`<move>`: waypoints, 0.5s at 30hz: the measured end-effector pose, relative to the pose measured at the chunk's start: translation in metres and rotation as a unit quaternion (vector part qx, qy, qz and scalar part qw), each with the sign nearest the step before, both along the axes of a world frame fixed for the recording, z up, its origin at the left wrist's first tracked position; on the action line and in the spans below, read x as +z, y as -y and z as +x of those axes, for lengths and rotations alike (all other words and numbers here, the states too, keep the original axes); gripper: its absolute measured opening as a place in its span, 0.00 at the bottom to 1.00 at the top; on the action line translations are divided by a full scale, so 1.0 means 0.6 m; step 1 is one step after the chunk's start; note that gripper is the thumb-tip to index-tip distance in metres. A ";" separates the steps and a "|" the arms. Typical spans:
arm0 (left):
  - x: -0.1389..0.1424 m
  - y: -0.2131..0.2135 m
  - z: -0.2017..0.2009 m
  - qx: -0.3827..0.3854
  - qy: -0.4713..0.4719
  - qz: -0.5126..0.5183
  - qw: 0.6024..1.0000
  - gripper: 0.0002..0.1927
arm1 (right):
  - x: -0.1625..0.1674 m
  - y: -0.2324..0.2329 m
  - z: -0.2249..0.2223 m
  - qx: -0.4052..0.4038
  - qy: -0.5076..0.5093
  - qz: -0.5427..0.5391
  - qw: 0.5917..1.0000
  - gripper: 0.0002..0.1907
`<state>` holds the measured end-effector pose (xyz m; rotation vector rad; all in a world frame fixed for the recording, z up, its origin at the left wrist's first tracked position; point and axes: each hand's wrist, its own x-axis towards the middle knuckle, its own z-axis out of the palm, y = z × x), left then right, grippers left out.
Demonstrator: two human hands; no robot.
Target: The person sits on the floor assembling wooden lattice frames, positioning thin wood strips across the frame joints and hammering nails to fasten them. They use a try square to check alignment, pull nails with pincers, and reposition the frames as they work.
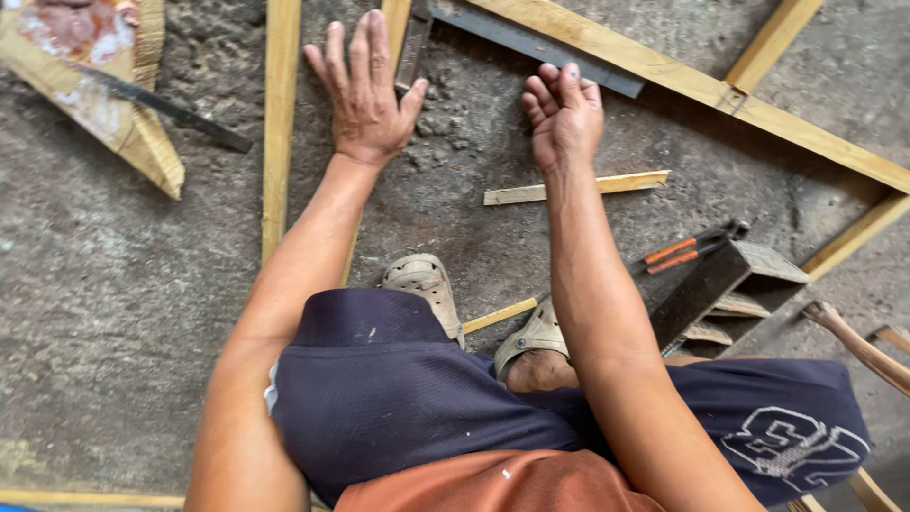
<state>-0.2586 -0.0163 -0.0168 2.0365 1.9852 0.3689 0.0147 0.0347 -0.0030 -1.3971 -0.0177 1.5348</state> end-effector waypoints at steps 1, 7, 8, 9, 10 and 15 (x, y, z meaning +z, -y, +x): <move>-0.001 -0.002 -0.001 0.002 0.001 0.009 1.000 0.50 | -0.004 0.001 0.001 0.002 -0.004 0.001 1.000 0.09; -0.003 -0.008 0.002 0.010 0.000 0.056 0.998 0.49 | -0.019 0.000 0.014 -0.005 -0.003 -0.019 1.000 0.09; -0.002 -0.009 0.002 0.011 0.000 0.058 0.998 0.49 | -0.022 -0.002 0.016 -0.008 -0.004 -0.023 1.000 0.09; -0.001 -0.010 0.002 0.012 0.002 0.060 0.998 0.48 | -0.025 -0.003 0.017 -0.008 -0.008 -0.024 1.000 0.09; 0.002 -0.011 0.002 0.013 0.003 0.064 0.998 0.47 | -0.027 -0.005 0.018 -0.008 -0.013 -0.024 1.000 0.09; 0.018 -0.019 -0.010 0.022 0.071 0.054 0.996 0.43 | -0.014 -0.014 0.037 -0.028 -0.016 -0.044 0.999 0.07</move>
